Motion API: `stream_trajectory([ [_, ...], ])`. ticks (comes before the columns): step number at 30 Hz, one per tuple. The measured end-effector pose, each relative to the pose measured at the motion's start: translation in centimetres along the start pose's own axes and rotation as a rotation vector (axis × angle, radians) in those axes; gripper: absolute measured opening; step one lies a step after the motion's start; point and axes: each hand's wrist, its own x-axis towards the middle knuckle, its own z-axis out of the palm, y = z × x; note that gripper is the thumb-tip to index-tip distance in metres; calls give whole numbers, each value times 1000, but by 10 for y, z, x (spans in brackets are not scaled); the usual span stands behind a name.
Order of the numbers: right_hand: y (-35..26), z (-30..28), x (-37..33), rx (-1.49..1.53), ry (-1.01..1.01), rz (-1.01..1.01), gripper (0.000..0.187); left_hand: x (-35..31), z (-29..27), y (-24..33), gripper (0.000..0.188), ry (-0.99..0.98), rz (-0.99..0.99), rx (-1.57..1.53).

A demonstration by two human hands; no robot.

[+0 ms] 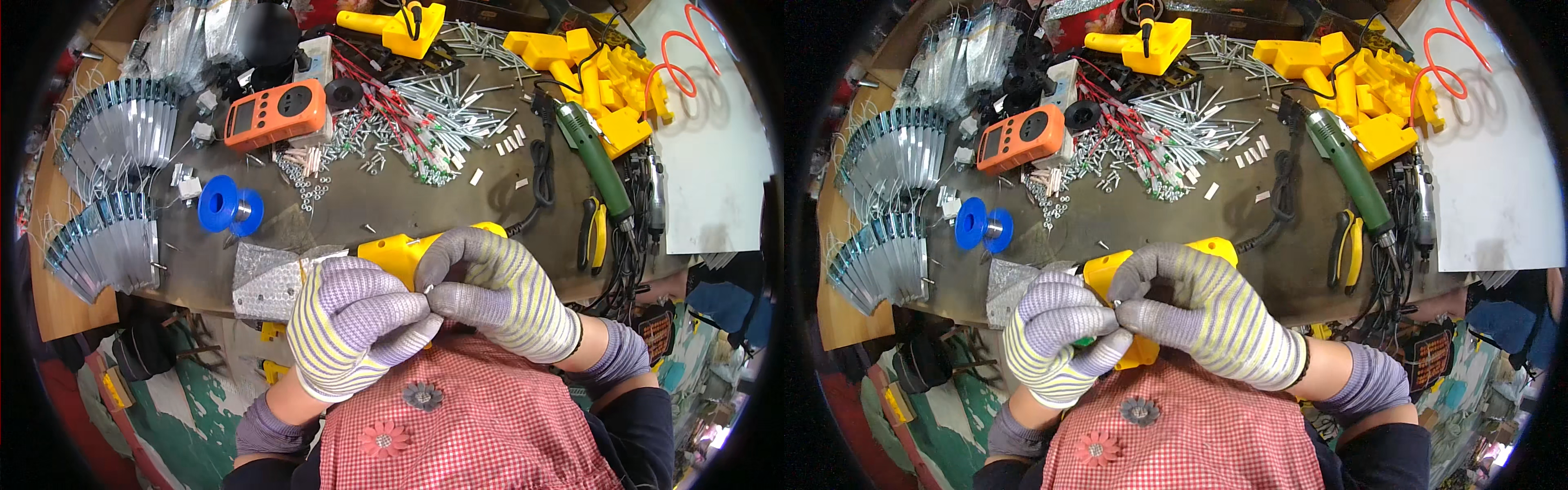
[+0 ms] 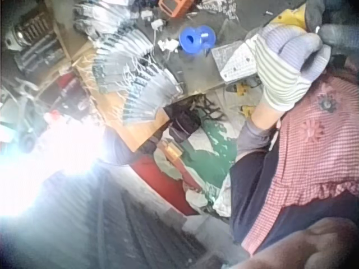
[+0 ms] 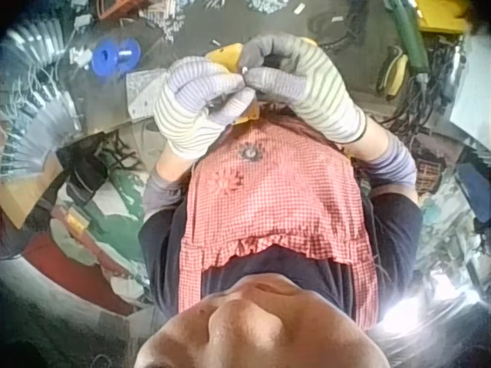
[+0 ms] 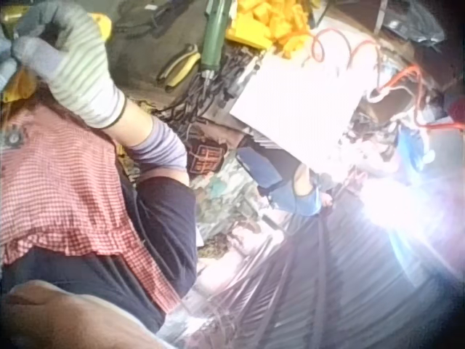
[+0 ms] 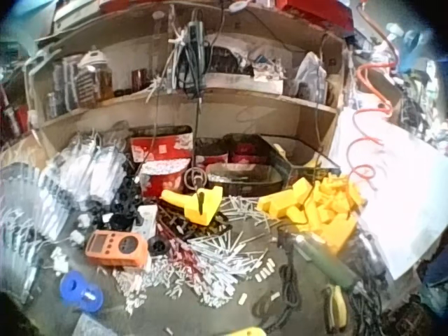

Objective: Assembling the internal components of a yellow handheld electronic device, including soldering wires and fitting parts into the housing.

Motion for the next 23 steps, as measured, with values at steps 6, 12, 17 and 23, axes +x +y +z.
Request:
stream_trajectory([
  [6, 10, 3, -12, -6, 8, 56, 17, -11, -11, 7, 22, -78, -20, 24],
  [12, 11, -8, -27, -727, -84, -41, 12, -42, -25, -5, 21, -292, 30, 2],
  [17, 12, -7, -23, -931, -146, -151, 16, -35, -29, -4, 25, -451, 266, 195],
  [23, 21, -6, -19, -1118, -176, -334, 20, -32, -26, -11, 27, -416, 330, 170],
])
